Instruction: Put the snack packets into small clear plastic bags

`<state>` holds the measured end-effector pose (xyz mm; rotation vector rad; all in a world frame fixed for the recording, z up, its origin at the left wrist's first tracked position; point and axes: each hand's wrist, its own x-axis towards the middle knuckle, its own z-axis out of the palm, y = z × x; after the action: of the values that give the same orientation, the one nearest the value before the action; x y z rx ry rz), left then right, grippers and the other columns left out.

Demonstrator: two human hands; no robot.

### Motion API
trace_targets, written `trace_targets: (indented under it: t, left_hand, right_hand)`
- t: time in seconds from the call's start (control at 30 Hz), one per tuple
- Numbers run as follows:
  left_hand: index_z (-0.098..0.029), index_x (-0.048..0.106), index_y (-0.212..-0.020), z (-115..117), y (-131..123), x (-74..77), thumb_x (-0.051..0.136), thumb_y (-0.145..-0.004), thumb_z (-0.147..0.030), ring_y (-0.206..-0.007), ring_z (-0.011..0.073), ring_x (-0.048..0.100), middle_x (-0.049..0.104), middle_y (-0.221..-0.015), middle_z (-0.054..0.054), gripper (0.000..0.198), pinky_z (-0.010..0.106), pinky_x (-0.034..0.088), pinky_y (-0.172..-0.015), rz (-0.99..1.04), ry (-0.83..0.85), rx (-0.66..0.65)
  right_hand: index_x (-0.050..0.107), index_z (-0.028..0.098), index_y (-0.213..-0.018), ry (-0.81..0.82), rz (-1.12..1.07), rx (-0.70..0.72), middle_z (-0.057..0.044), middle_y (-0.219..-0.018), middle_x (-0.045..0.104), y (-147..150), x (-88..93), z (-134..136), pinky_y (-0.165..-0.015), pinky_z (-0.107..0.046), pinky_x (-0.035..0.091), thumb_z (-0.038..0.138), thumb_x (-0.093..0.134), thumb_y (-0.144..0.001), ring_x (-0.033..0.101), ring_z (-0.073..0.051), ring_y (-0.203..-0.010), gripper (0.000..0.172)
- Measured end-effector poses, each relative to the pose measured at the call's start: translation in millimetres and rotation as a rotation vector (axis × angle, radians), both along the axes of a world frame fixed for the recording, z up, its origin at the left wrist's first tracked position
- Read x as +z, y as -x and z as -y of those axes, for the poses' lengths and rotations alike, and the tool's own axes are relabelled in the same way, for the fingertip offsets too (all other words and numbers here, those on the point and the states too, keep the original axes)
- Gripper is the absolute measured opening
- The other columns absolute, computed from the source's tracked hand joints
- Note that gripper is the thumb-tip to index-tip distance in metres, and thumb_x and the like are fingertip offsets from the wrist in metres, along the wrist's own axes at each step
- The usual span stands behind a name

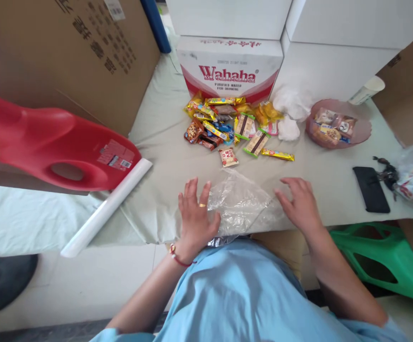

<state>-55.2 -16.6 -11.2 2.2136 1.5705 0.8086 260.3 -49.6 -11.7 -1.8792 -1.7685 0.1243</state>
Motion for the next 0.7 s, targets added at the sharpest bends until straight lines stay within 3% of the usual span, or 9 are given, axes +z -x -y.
trace_targets:
  t: [0.1,0.13,0.2,0.3,0.4,0.47,0.57,0.63,0.7]
  left_hand:
    - [-0.022,0.067,-0.124,-13.8,-2.5,-23.0,0.06,-0.094,-0.036,-0.139,0.0362,0.055,0.067,-0.134,0.017,0.035,0.057,0.04,-0.118,0.005,0.048,0.059]
    - [-0.022,0.07,-0.112,-20.1,-0.9,-28.3,0.055,-0.097,-0.038,-0.125,0.0323,0.063,0.072,-0.118,0.014,0.026,0.051,0.047,-0.111,0.047,0.074,0.084]
    - [-0.023,0.069,-0.097,-32.3,4.0,-32.6,0.049,-0.102,-0.042,-0.101,0.026,0.066,0.072,-0.096,0.009,0.028,0.041,0.052,-0.095,0.149,0.106,0.161]
    - [-0.023,0.066,-0.089,-45.7,9.6,-27.7,0.046,-0.105,-0.046,-0.083,0.02,0.062,0.068,-0.084,0.003,0.035,0.033,0.048,-0.081,0.311,0.129,0.268]
    - [-0.022,0.064,-0.083,-52.2,9.0,-21.3,0.05,-0.104,-0.05,-0.072,0.0166,0.056,0.06,-0.073,-0.001,0.038,0.028,0.043,-0.072,0.454,0.206,0.254]
    - [-0.022,0.067,-0.087,-52.8,6.0,-20.1,0.052,-0.102,-0.052,-0.069,0.0156,0.055,0.059,-0.073,-0.001,0.036,0.027,0.043,-0.069,0.515,0.256,0.191]
    - [-0.023,0.073,-0.099,-48.4,1.1,-21.5,0.056,-0.101,-0.048,-0.072,0.0153,0.06,0.066,-0.084,0.001,0.031,0.028,0.045,-0.07,0.519,0.28,0.059]
    - [-0.024,0.074,-0.106,-43.7,-0.1,-23.0,0.061,-0.097,-0.045,-0.083,0.0167,0.065,0.07,-0.097,0.004,0.026,0.029,0.049,-0.076,0.499,0.286,0.004]
    - [-0.024,0.071,-0.11,-39.4,1.0,-24.1,0.068,-0.091,-0.044,-0.093,0.0183,0.068,0.071,-0.106,0.005,0.028,0.03,0.053,-0.08,0.551,0.328,0.014]
  right_hand:
    - [0.068,0.019,-0.133,0.128,0.026,0.092,-0.018,-0.122,0.071,40.1,-3.5,-52.5,-0.095,-0.048,0.051,0.048,0.071,-0.095,0.06,-0.036,-0.112,0.047]
    - [0.069,0.019,-0.13,0.195,0.015,0.107,-0.017,-0.12,0.071,53.5,-6.9,-67.3,-0.09,-0.045,0.052,0.046,0.072,-0.094,0.061,-0.035,-0.11,0.045]
    - [0.074,0.021,-0.116,0.277,-0.046,0.115,-0.013,-0.112,0.073,72.6,-15.2,-86.8,-0.083,-0.038,0.051,0.038,0.066,-0.098,0.064,-0.029,-0.101,0.026]
    - [0.073,0.022,-0.098,0.177,-0.176,0.045,-0.01,-0.102,0.073,74.1,-27.4,-87.6,-0.082,-0.035,0.049,0.031,0.051,-0.104,0.065,-0.024,-0.094,0.024]
    - [0.069,0.021,-0.094,0.011,-0.267,-0.085,-0.01,-0.096,0.072,53.2,-32.6,-70.8,-0.085,-0.037,0.049,0.037,0.046,-0.104,0.065,-0.025,-0.092,0.03]
    - [0.068,0.021,-0.095,-0.019,-0.298,-0.134,-0.01,-0.094,0.071,40.9,-31.1,-63.4,-0.084,-0.037,0.05,0.042,0.044,-0.105,0.064,-0.024,-0.088,0.034]
    - [0.07,0.02,-0.099,0.054,-0.243,-0.085,-0.011,-0.095,0.071,40.1,-27.0,-66.2,-0.085,-0.04,0.05,0.05,0.048,-0.104,0.062,-0.026,-0.089,0.037]
    - [0.071,0.021,-0.096,0.152,-0.139,-0.017,-0.013,-0.096,0.07,48.9,-26.1,-74.4,-0.087,-0.042,0.049,0.05,0.06,-0.098,0.06,-0.03,-0.095,0.032]
    - [0.07,0.021,-0.088,0.227,-0.067,0.038,-0.014,-0.094,0.068,57.3,-26.7,-82.6,-0.088,-0.044,0.049,0.04,0.066,-0.093,0.058,-0.032,-0.097,0.02]
